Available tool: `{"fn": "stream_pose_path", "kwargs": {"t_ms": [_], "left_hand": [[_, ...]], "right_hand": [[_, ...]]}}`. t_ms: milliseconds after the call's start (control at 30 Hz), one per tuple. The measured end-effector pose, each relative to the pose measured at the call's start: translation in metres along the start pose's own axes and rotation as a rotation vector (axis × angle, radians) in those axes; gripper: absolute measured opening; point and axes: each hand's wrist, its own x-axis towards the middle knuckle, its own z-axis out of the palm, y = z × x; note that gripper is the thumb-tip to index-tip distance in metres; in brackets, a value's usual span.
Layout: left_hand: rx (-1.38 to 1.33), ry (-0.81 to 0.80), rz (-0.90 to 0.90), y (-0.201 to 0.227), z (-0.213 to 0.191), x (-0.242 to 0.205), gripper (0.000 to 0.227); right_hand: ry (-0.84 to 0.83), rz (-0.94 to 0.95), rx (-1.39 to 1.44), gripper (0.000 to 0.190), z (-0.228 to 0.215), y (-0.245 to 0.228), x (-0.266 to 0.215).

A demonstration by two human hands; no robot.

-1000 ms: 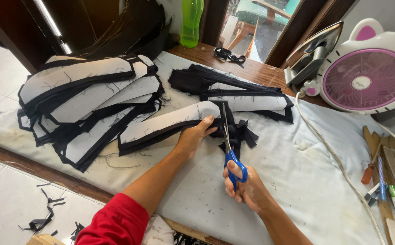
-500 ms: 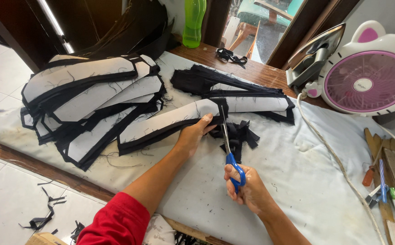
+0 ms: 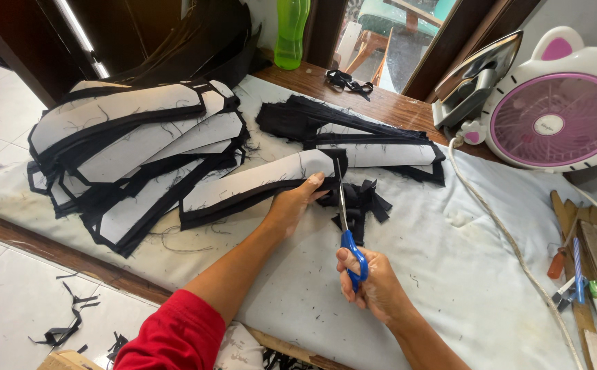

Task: The person uses blue-handled scissors to cut black fabric pieces that are layered over white paper patterns. They trim the fabric along the pattern edges, rotate the pieces as needed, and place the finished cutouts onto a growing pile on the table.

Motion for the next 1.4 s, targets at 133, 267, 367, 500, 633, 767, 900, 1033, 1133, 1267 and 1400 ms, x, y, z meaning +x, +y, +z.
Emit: {"fn": "stream_pose_path", "kwargs": {"t_ms": [133,267,367,500,633,767,900,1033,1133,1267,1400], "left_hand": [[0.005,0.005,0.007,-0.008,-0.004,0.008,0.052],[0.050,-0.035,-0.008,-0.004,0.000,0.003,0.060],[0.055,0.038,-0.038,0.002,0.002,0.000,0.061],[0.143,0.058,-0.016,-0.006,-0.015,0.017,0.035],[0.102,-0.084,0.086,-0.006,-0.034,0.028,0.012],[0.365,-0.025,-0.019,0.004,-0.039,0.027,0.019],[0.672,0.067,-0.253,0.040,-0.019,-0.011,0.051],[0.848,0.000,-0.207,0.039,-0.022,-0.010,0.031],[0.866,0.011,-0.203,0.042,-0.020,-0.012,0.053],[0.854,0.010,-0.271,0.045,-0.020,-0.014,0.059],[0.864,0.001,-0.187,0.041,-0.026,-0.008,0.042]], "right_hand": [[-0.010,0.004,0.030,0.037,0.000,-0.003,0.000],[-0.005,-0.017,0.053,0.039,0.000,-0.002,0.000],[-0.008,-0.021,0.040,0.037,0.000,-0.001,-0.001],[-0.050,0.021,-0.012,0.035,0.000,-0.005,-0.004],[-0.124,0.061,0.053,0.045,-0.008,-0.004,-0.003],[-0.124,0.037,0.034,0.046,-0.009,-0.002,-0.001],[-0.117,0.026,0.012,0.046,-0.007,-0.004,-0.003],[-0.093,0.022,-0.002,0.046,-0.004,-0.007,-0.006],[-0.102,0.019,-0.002,0.046,-0.004,-0.007,-0.005],[-0.103,0.021,-0.021,0.046,-0.005,-0.006,-0.004],[-0.108,0.025,-0.031,0.045,-0.004,-0.007,-0.005]]}}
